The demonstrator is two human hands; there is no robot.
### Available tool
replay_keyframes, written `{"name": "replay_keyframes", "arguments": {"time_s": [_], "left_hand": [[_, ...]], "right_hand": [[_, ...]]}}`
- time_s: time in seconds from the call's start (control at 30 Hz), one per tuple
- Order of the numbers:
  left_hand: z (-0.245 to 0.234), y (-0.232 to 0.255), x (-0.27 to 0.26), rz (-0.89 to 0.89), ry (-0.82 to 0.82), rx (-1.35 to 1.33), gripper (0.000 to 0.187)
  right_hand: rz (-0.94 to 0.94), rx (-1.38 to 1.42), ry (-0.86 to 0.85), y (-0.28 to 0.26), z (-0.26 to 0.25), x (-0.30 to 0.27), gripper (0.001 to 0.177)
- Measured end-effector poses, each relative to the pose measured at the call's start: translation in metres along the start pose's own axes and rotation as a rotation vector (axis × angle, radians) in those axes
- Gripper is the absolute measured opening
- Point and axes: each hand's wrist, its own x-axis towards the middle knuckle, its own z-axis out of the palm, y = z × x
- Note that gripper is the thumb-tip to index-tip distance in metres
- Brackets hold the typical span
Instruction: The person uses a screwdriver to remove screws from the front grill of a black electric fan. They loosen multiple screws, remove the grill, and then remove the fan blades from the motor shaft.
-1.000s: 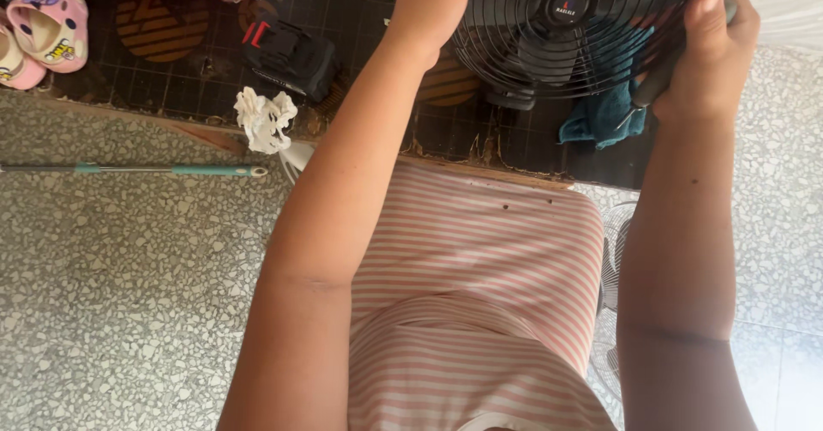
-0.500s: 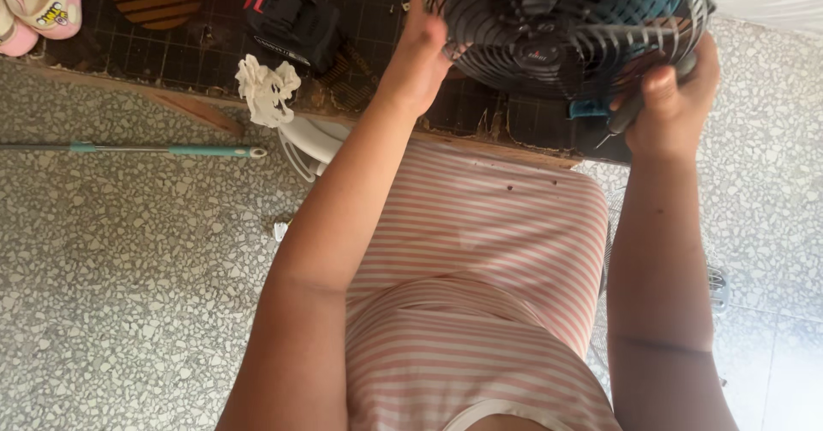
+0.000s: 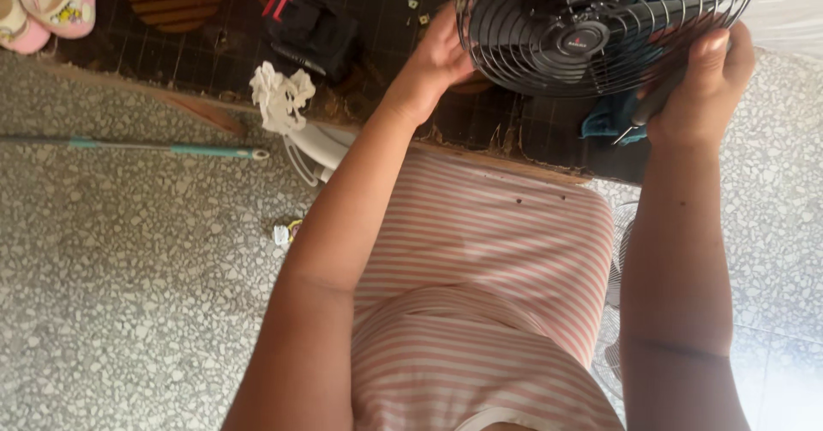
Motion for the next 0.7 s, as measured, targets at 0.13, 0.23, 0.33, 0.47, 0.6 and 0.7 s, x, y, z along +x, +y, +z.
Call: {"name": "replay_keyframes", "arguments": {"time_s": [0.13,0.23,0.33,0.47,0.6,0.7], "left_hand": [[0.019,-0.054,0.004,-0.106,-0.041,0.735,0.119],[0.03,-0.104,0.03,-0.124,-0.019,0.962,0.089],[0.018,-0.136,0.063,-0.11,-0.294,1.294,0.035],[0.0,-0.15,0.064,-0.246,-0.305,1.305,0.035],[0.004,-0.129,0.059,-0.433,-0.32,1.476,0.054],[0.01,-0.103,0.054,-0.139,-0.11,1.283,0.09]], "right_hand": [[-0.012,0.029,0.007,-0.001,0.003,-0.007,0.077],[-0.037,0.0,0.027,0.004,0.005,-0.014,0.077],[-0.08,-0.04,0.067,0.012,0.004,-0.015,0.078],[-0.04,-0.137,0.156,0.019,0.002,-0.014,0.079],[0.041,-0.151,0.161,0.01,0.003,0.006,0.073],[0.121,-0.083,0.065,-0.004,0.005,0.023,0.068]]}}
